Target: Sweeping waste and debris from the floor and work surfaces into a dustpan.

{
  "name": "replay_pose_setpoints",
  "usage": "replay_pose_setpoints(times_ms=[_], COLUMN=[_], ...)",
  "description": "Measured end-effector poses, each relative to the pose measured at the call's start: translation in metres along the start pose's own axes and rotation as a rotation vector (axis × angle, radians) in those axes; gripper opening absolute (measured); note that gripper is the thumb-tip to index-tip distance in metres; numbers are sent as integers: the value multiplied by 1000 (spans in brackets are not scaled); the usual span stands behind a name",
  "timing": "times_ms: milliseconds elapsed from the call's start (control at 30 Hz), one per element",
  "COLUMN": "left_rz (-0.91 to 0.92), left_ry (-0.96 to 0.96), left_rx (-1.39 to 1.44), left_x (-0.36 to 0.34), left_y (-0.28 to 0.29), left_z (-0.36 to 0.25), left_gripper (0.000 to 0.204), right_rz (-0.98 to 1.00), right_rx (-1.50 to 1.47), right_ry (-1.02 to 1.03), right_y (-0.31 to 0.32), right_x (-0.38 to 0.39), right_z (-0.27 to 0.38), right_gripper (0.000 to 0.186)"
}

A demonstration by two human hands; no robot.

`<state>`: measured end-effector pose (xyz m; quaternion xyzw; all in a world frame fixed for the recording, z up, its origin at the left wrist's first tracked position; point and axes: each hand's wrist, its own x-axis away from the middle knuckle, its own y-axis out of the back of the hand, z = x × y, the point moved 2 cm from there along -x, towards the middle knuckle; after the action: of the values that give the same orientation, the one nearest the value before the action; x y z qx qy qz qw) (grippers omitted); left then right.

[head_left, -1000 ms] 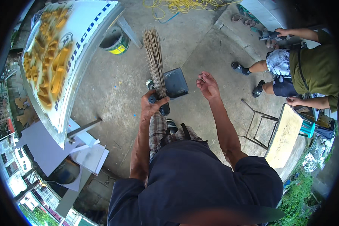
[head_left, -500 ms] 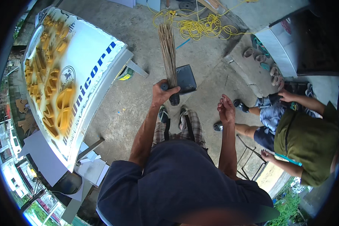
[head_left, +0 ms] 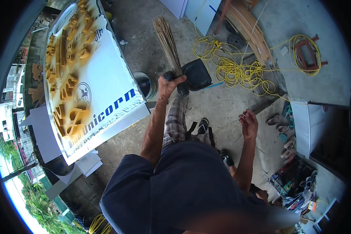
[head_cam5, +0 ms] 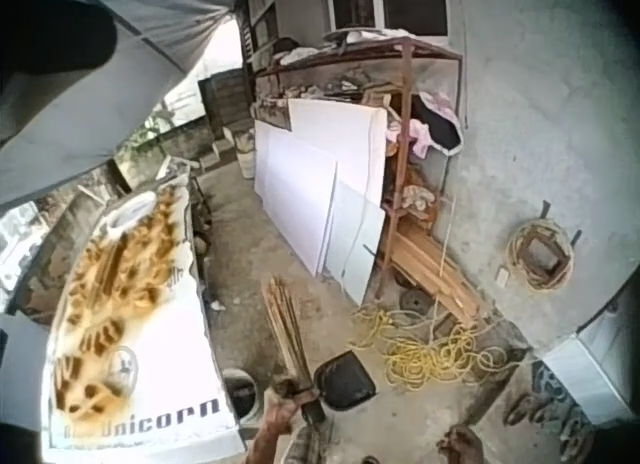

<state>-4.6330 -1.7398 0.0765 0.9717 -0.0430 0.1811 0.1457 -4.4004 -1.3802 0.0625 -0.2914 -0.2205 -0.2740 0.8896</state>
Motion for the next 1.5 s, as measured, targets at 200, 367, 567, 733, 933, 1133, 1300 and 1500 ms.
replay_pose_setpoints(times_ms=[200,367,567,733,933,1133,1300,1500], left_rz=[-142,-153,-160,-202,-269,-370,-415,-416], left_ry=[51,18,24,9,65,53,91,90], left_rx=[-20,33,-3,10,19,119,60,105], left_x=[-208,-406,-588,-751,-967,-1171,-1337,-1543], left_y=[40,108,188,249,328,412,503,615], left_z=[-34,-81,-154,-201,-212,-278,-280,-296], left_gripper=[36,42,43,35,40,36,34,29], right_rz=[118,67,206,300,447,522,574,534], right_rx=[110,195,292,274,235,254,301,390], right_ry=[-27,-102,-41,-67,-105,-70,-9,176], right_y=[-153,-315,-516,-662,-861,-1103,-1312,-1511], right_x=[-196,-335,-504,-670,-883,-1071,-1218,-1362], right_z=[38,48,93,102,115,144,137,149], right_gripper=[26,28,26,20,15,16,16,11])
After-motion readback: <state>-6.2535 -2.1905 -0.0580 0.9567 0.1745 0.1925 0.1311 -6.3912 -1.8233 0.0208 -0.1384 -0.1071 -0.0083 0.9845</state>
